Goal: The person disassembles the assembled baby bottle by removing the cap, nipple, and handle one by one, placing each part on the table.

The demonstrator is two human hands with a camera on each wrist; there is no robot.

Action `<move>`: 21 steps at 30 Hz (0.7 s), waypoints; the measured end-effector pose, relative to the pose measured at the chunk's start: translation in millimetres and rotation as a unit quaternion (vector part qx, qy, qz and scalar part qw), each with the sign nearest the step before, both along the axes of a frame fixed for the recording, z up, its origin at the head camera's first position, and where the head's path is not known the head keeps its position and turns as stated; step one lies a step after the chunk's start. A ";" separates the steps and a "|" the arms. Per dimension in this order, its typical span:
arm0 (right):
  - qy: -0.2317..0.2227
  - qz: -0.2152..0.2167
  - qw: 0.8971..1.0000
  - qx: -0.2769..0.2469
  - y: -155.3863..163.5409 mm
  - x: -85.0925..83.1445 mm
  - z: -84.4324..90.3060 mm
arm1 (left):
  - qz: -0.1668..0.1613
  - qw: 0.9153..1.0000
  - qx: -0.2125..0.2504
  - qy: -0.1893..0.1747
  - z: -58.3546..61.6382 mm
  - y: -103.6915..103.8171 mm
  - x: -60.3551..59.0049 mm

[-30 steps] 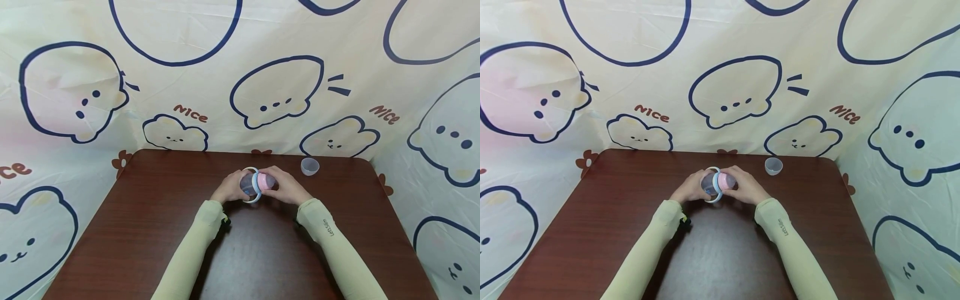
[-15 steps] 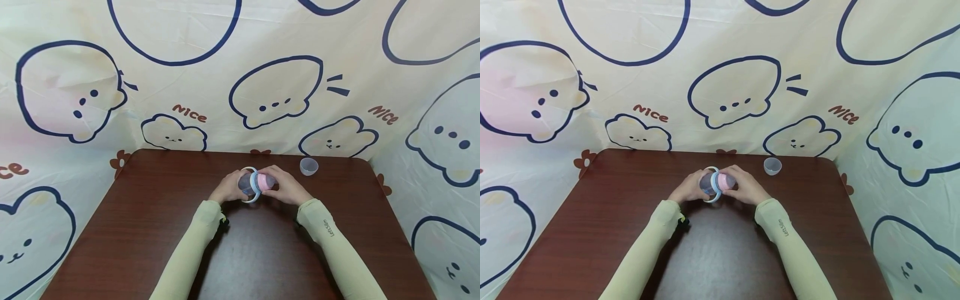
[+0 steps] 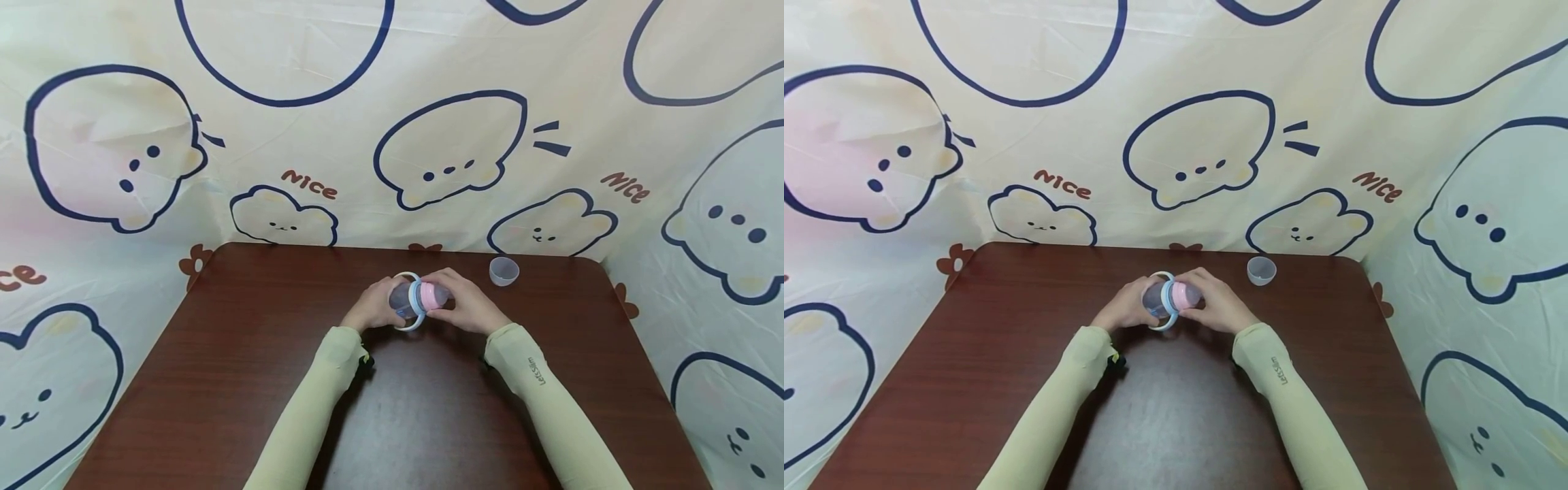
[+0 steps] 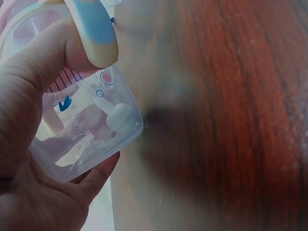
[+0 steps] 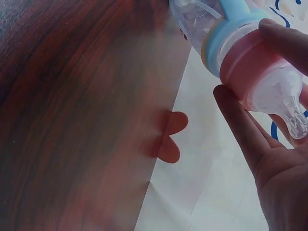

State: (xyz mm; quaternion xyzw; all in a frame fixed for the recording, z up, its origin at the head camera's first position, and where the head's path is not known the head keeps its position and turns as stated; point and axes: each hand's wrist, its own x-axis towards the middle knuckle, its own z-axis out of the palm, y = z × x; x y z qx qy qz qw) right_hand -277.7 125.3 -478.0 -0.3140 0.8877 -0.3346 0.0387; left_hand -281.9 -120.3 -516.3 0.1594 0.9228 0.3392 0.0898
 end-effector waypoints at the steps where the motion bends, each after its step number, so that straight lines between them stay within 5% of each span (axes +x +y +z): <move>1: 0.002 0.000 1.000 0.001 0.2 -0.2 0.2 | 0.000 1.000 0.001 0.000 -0.2 0.1 0.1; 21: -0.008 -0.024 1.000 -0.005 15.3 -1.2 15.7 | -0.004 1.000 -0.004 0.016 -0.9 1.5 -1.7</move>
